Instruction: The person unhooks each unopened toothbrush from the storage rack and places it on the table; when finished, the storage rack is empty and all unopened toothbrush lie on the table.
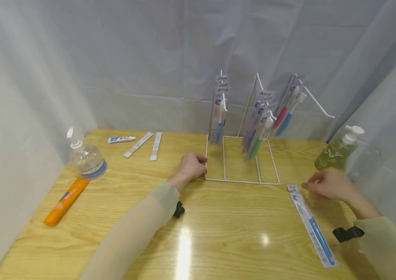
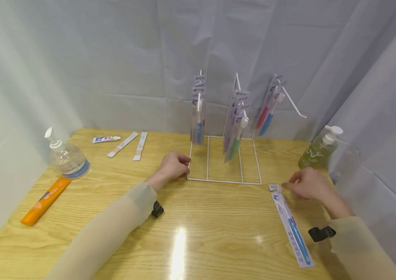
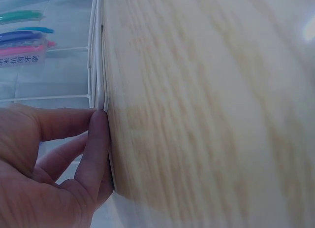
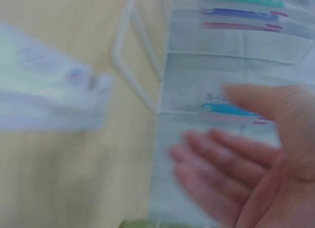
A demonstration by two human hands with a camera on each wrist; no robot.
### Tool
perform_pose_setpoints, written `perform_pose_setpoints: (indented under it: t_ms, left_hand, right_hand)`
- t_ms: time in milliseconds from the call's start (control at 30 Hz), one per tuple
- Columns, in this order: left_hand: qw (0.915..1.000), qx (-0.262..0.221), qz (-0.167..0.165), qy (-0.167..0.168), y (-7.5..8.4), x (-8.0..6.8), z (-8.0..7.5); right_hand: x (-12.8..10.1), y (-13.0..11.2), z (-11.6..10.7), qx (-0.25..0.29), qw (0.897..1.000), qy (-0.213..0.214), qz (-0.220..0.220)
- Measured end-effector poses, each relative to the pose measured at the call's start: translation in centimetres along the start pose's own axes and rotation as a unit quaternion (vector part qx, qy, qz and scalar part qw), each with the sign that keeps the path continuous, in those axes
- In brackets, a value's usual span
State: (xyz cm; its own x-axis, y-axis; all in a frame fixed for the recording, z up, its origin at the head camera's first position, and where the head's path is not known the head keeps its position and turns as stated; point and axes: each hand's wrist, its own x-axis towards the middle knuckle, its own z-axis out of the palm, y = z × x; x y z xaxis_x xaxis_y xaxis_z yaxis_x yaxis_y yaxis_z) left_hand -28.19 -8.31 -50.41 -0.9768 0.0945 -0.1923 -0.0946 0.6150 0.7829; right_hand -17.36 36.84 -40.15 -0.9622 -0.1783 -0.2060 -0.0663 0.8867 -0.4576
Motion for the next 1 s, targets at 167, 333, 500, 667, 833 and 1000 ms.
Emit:
perform_pose_setpoints:
  t_ms: [167, 333, 500, 667, 833, 1000]
  left_hand:
    - [1.0000, 0.003, 0.002, 0.001, -0.2, 0.5, -0.1]
    - [0.9997, -0.022, -0.009, -0.003, 2.1, -2.3, -1.2]
    - [0.9991, -0.042, -0.004, -0.001, 4.0, -4.7, -1.9]
    - [0.9991, -0.041, 0.008, -0.001, 3.9, -4.5, -1.8]
    - [0.9989, -0.046, -0.002, 0.003, 4.5, -4.9, -1.9]
    - [0.9991, -0.043, -0.002, 0.002, 4.0, -4.6, -1.8]
  right_hand:
    - [4.4, -2.6, -2.6, 0.084, 0.979, 0.175, -0.065]
    - [9.8, -4.8, -5.2, 0.218, 0.946, 0.231, -0.064]
    - [12.9, -6.4, -6.2, 0.358, 0.902, 0.238, -0.044]
    - [13.2, -7.1, -6.5, 0.345, 0.896, 0.277, -0.030]
    - [12.9, -7.1, -6.5, 0.338, 0.891, 0.300, -0.036]
    - [12.1, -7.0, -6.3, 0.323, 0.886, 0.327, -0.063]
